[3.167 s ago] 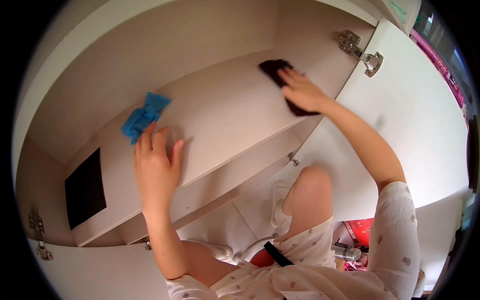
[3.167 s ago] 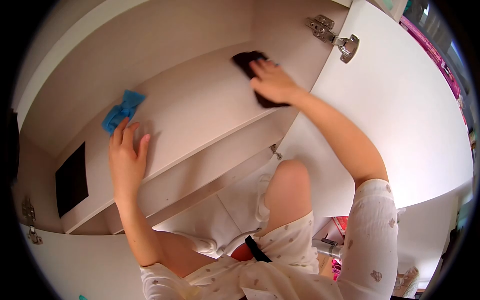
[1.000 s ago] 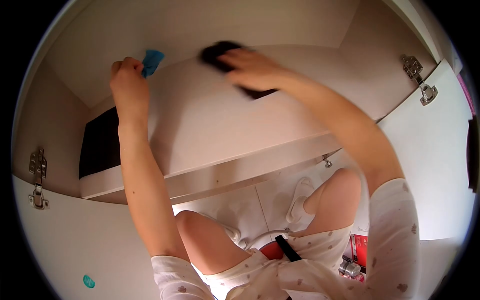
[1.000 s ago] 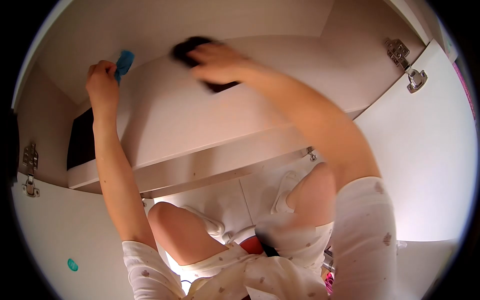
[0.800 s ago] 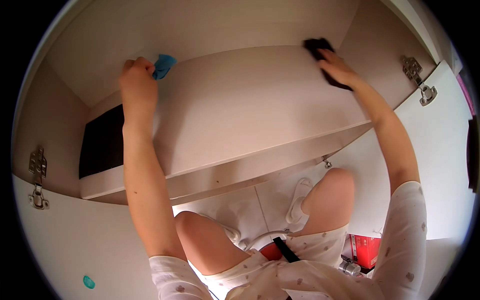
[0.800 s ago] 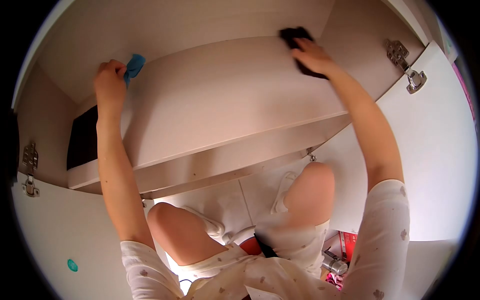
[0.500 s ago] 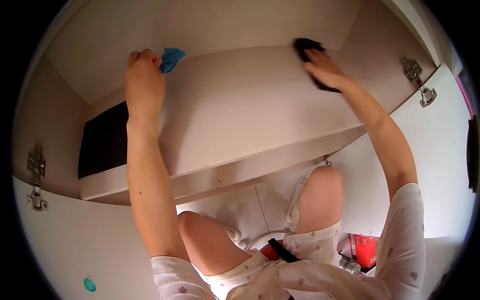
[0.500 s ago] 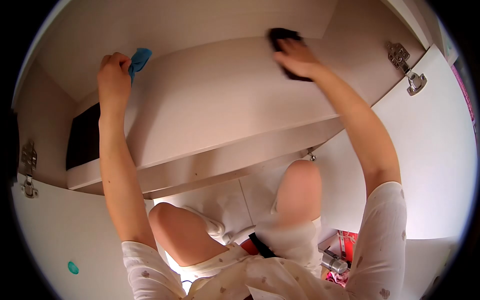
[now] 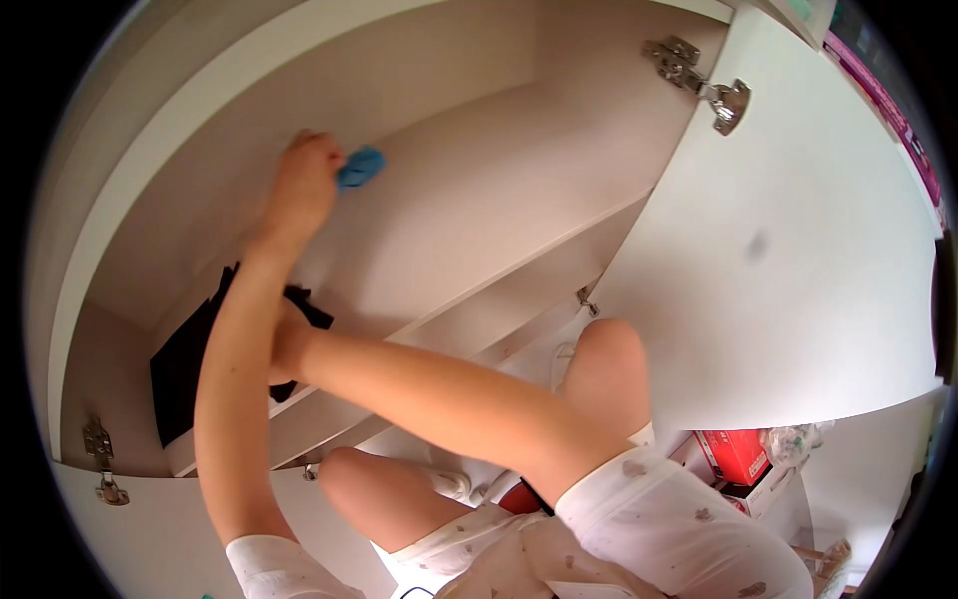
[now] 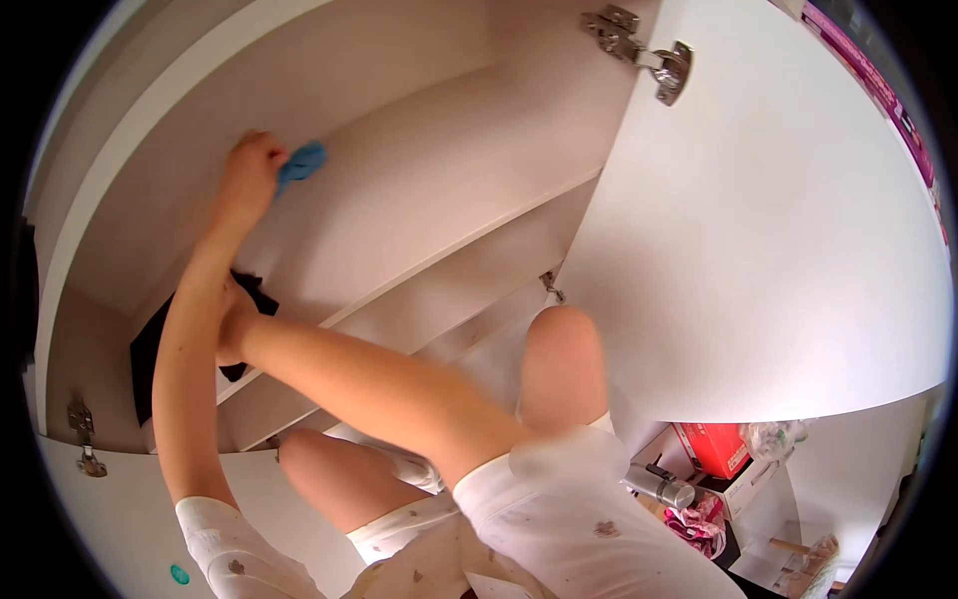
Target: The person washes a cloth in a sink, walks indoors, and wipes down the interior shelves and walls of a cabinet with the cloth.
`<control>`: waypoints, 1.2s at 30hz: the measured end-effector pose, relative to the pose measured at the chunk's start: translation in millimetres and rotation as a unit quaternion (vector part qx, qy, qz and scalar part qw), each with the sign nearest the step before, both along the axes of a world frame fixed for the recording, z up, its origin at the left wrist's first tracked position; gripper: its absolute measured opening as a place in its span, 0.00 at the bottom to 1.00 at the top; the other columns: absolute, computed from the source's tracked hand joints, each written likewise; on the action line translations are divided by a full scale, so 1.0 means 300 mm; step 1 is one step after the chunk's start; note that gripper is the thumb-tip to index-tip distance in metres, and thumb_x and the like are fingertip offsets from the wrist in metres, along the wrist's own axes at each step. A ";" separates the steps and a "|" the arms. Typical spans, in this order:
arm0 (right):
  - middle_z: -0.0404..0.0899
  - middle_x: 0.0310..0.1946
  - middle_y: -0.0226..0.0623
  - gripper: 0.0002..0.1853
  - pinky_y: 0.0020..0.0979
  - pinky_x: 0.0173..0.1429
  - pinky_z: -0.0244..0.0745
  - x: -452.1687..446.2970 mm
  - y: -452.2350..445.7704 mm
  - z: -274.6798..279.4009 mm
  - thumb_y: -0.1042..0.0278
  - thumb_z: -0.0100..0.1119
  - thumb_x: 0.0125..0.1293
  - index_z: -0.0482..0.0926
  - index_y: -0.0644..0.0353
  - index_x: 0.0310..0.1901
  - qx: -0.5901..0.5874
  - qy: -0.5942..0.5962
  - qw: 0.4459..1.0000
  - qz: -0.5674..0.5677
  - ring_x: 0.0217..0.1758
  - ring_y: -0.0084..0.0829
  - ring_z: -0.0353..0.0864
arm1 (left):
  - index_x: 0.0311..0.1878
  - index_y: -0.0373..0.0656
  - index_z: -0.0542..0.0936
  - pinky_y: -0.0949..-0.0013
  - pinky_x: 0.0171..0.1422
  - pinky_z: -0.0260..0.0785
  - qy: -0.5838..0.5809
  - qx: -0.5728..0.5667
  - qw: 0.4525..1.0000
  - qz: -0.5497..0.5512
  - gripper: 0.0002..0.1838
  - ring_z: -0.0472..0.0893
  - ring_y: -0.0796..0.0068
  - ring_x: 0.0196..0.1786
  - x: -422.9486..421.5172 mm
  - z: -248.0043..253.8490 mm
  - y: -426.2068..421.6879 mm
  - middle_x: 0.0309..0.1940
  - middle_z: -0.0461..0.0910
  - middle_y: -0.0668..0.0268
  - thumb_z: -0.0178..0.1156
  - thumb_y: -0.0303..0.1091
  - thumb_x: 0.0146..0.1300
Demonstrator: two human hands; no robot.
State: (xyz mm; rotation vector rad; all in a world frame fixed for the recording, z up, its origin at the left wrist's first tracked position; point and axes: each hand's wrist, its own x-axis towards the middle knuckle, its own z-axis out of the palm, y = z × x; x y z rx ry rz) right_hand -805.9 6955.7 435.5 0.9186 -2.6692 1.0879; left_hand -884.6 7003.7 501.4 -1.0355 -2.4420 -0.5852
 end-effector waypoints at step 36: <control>0.67 0.53 0.39 0.14 0.39 0.63 0.55 0.244 0.913 -0.024 0.66 0.54 0.56 0.74 0.57 0.44 -0.044 0.264 0.878 -0.398 0.63 0.43 0.57 | 0.66 0.53 0.53 0.39 0.66 0.29 -0.145 -0.208 0.967 0.027 0.48 0.40 0.55 0.70 0.062 -0.160 0.338 0.68 0.43 0.59 0.37 0.76 0.47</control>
